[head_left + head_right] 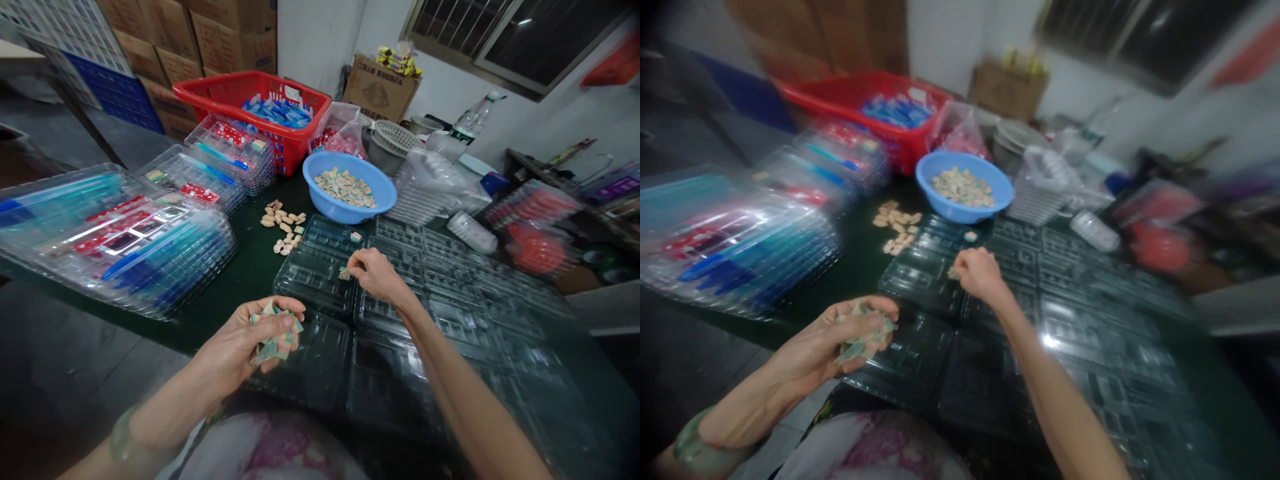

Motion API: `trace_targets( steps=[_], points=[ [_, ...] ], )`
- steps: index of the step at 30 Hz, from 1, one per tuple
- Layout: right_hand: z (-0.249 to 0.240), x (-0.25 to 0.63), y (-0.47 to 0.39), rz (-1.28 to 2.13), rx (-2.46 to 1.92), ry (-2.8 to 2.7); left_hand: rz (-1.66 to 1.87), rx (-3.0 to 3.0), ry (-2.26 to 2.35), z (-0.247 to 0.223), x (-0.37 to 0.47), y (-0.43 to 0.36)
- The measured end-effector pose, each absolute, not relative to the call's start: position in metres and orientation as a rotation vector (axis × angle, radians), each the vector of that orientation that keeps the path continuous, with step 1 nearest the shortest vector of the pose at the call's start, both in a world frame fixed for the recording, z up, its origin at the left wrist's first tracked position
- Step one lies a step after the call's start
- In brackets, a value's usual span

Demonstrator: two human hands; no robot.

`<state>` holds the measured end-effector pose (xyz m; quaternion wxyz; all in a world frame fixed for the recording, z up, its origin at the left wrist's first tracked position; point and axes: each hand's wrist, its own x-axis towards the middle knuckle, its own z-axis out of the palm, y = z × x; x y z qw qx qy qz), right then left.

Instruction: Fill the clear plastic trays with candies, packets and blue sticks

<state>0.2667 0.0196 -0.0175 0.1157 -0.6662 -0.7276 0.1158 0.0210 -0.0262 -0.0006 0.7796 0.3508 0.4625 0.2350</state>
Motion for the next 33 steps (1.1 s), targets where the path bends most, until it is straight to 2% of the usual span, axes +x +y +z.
trace_targets(
  steps=[6,18,26,33],
  points=[
    [-0.015,0.272,0.036,0.464,-1.956,-2.269,0.505,0.748,0.965,-0.004,0.022,-0.028],
    [-0.026,0.249,0.019,-0.104,-2.099,-2.243,0.515,0.715,0.893,-0.014,0.022,-0.031],
    [-0.035,0.251,0.014,-0.210,-2.044,-2.308,0.518,0.727,0.860,-0.017,0.021,-0.034],
    [-0.033,0.250,0.016,-0.159,-2.064,-2.304,0.521,0.731,0.848,-0.016,0.020,-0.037]
  ],
)
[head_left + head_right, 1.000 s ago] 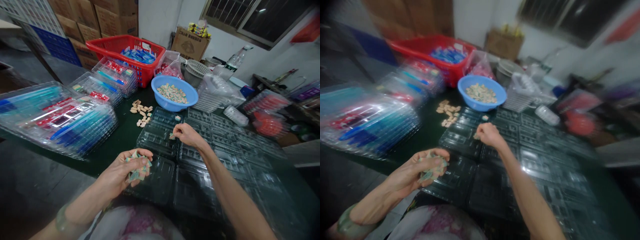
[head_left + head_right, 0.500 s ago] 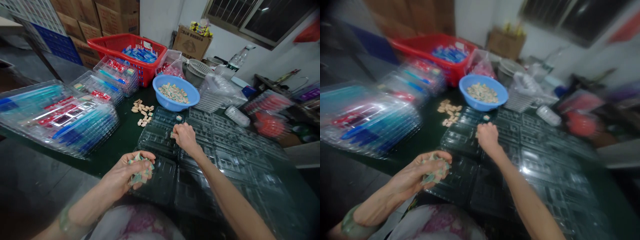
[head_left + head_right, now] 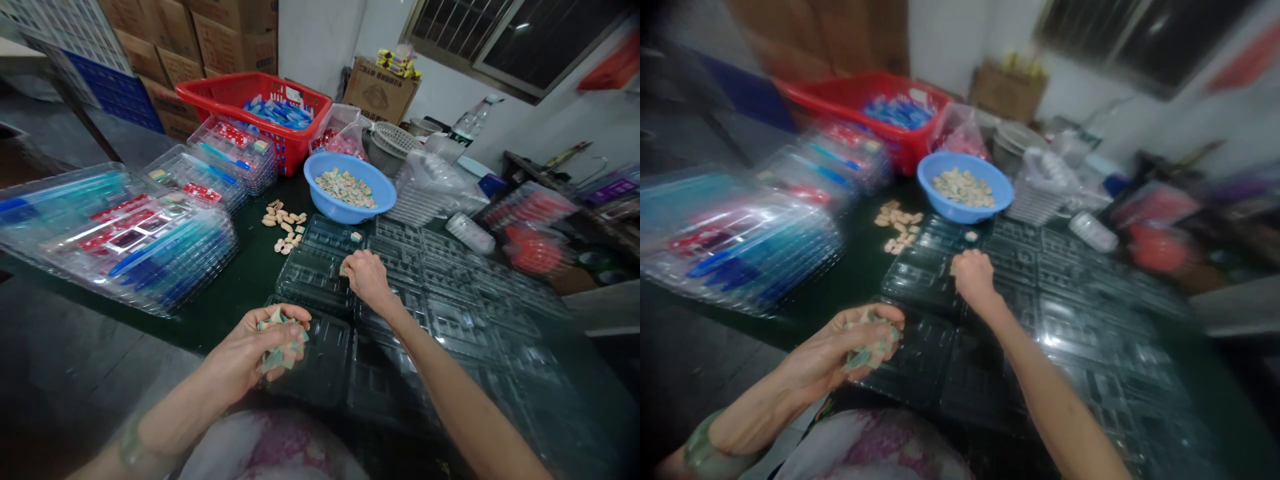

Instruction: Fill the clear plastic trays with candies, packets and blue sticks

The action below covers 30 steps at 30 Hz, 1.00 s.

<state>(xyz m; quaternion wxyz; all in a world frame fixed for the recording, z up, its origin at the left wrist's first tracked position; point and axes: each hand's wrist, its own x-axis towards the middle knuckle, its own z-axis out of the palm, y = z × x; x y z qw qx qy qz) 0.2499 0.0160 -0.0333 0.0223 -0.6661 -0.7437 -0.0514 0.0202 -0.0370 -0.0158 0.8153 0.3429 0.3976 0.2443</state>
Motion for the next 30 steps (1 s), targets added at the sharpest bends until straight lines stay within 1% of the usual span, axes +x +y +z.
trace_targets(
  steps=[7,13,17,19,21,23,26,30],
  points=[
    [-0.030,0.262,0.025,0.012,-1.996,-2.396,0.525,0.729,0.831,-0.018,0.019,-0.038],
    [-0.035,0.261,0.028,0.019,-2.014,-2.329,0.530,0.705,0.851,-0.012,0.020,-0.039],
    [-0.023,0.251,0.012,0.017,-1.950,-2.249,0.530,0.709,0.860,-0.008,0.021,-0.039],
    [-0.010,0.237,-0.004,0.155,-1.799,-2.151,0.534,0.711,0.857,-0.009,0.023,-0.039],
    [0.003,0.217,-0.021,0.419,-1.613,-2.061,0.536,0.729,0.850,-0.009,0.025,-0.040],
    [0.014,0.197,-0.036,0.634,-1.539,-2.025,0.538,0.778,0.848,-0.009,0.029,-0.040],
    [0.022,0.177,-0.049,0.723,-1.580,-2.011,0.546,0.869,0.836,-0.010,0.033,-0.042],
    [0.017,0.172,-0.054,0.790,-1.537,-1.887,0.557,0.905,0.812,-0.013,0.034,-0.045]
  ],
)
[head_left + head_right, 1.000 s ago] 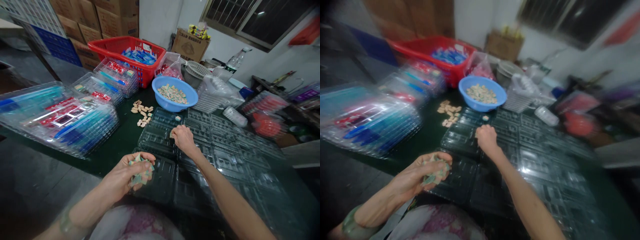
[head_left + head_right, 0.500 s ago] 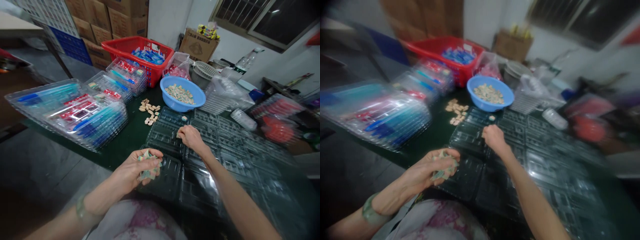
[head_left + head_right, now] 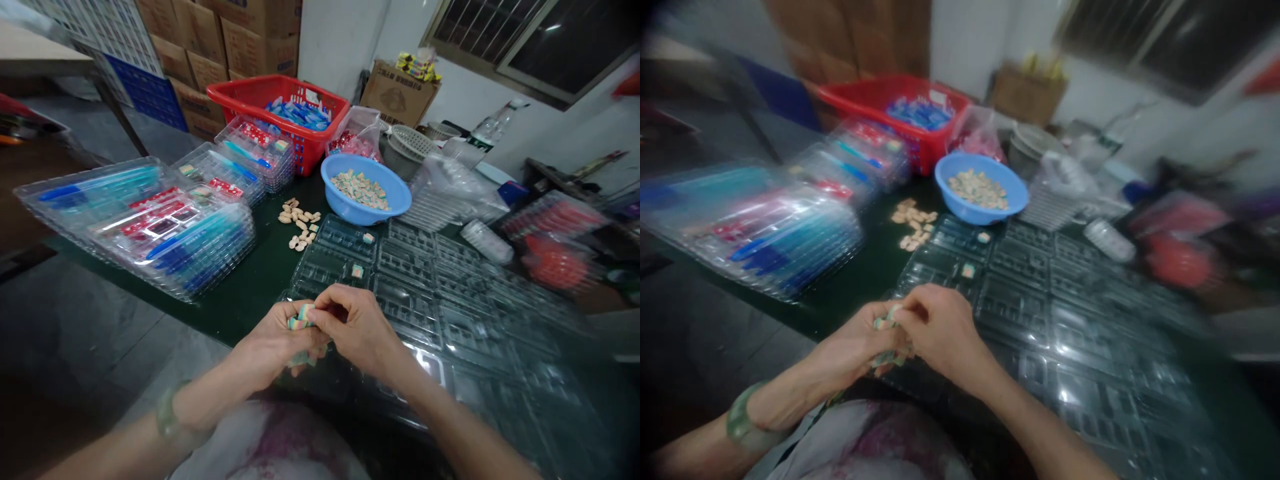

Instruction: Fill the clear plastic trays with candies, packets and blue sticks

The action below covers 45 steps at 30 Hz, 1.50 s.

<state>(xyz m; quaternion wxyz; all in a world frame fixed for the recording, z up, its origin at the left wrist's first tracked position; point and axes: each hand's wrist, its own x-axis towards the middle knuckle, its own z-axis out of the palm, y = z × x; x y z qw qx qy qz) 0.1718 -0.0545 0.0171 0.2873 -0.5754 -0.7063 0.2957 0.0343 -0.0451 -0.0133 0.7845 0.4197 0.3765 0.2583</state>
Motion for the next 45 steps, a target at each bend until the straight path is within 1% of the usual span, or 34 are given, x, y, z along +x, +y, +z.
trace_targets(
  steps=[8,10,13,17,21,24,32,37,41,45],
  points=[
    [0.008,0.194,-0.055,0.916,-1.458,-1.548,0.494,0.813,0.808,-0.010,0.030,-0.043],
    [0.001,0.215,-0.042,0.825,-1.524,-1.507,0.483,0.795,0.825,-0.010,0.029,-0.042],
    [-0.016,0.253,-0.015,0.630,-1.733,-1.536,0.492,0.805,0.820,-0.011,0.028,-0.043],
    [-0.039,0.281,0.011,0.605,-1.833,-1.596,0.501,0.825,0.806,-0.012,0.028,-0.044],
    [-0.045,0.278,0.016,0.613,-1.887,-1.670,0.504,0.829,0.810,-0.012,0.026,-0.044],
    [-0.042,0.271,0.015,0.547,-1.981,-1.706,0.498,0.820,0.832,-0.012,0.026,-0.043],
    [-0.037,0.251,0.008,0.196,-2.238,-1.728,0.493,0.796,0.844,-0.011,0.027,-0.043],
    [-0.038,0.250,0.004,-0.036,-2.149,-1.859,0.523,0.776,0.825,-0.013,0.025,-0.042],
    [-0.039,0.254,0.007,-0.022,-2.096,-1.989,0.539,0.687,0.850,-0.010,0.026,-0.041],
    [-0.042,0.255,0.010,-0.017,-2.123,-1.981,0.551,0.621,0.824,-0.010,0.028,-0.039]
  ],
)
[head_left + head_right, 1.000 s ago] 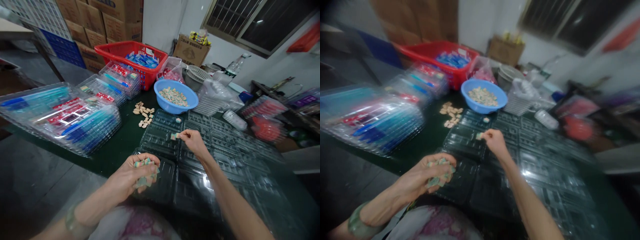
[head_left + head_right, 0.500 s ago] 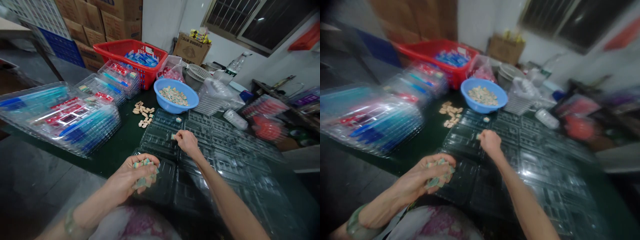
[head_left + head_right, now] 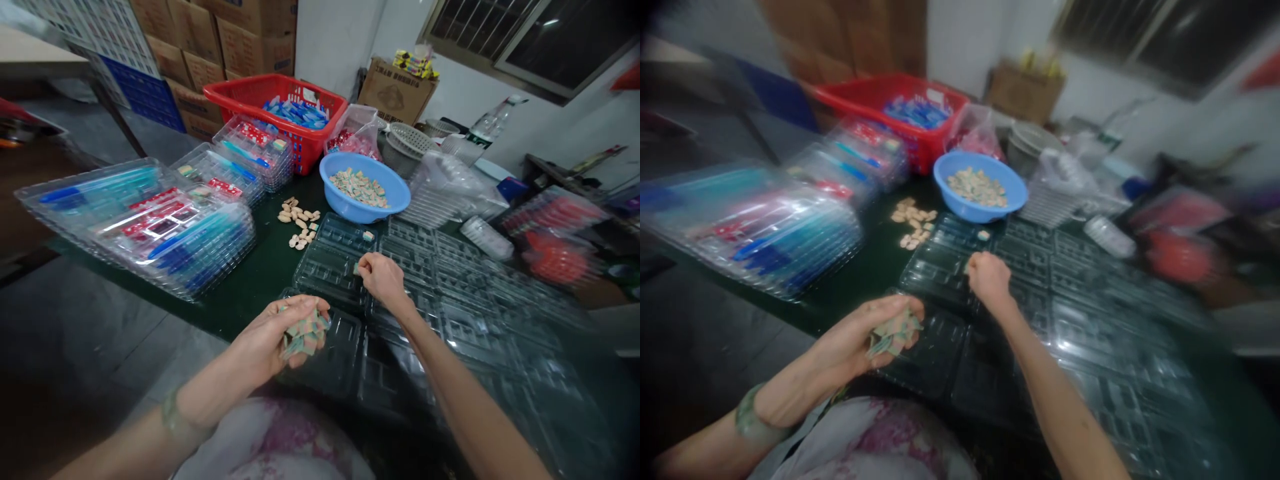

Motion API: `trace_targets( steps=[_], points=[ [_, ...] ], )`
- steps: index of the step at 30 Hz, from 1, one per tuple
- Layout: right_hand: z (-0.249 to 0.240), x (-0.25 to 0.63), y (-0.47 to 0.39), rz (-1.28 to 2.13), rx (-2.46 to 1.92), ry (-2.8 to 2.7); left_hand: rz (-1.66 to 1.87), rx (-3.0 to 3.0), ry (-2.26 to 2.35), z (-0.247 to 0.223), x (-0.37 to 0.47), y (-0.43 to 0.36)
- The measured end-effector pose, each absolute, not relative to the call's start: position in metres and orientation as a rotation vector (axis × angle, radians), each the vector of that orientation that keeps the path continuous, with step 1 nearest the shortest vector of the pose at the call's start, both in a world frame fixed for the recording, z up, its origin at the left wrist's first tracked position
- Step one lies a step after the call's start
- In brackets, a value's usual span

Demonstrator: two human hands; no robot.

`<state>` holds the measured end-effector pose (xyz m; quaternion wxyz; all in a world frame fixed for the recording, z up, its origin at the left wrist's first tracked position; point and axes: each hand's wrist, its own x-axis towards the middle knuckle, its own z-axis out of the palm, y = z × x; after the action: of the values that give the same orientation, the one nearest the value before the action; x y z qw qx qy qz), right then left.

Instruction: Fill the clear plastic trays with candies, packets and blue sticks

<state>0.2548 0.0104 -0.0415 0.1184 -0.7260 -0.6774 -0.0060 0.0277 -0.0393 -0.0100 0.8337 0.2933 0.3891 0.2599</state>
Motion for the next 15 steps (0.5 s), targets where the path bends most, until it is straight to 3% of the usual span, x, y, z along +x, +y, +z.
trace_targets(
  steps=[4,10,15],
  points=[
    [-0.030,0.241,-0.003,0.054,-1.966,-1.944,0.584,0.520,0.798,-0.014,0.027,-0.038],
    [0.013,0.208,-0.052,0.739,-1.290,-2.123,0.607,0.427,0.769,-0.016,0.027,-0.036],
    [0.017,0.199,-0.067,0.709,-1.222,-2.276,0.561,0.416,0.761,-0.018,0.028,-0.036]
  ],
)
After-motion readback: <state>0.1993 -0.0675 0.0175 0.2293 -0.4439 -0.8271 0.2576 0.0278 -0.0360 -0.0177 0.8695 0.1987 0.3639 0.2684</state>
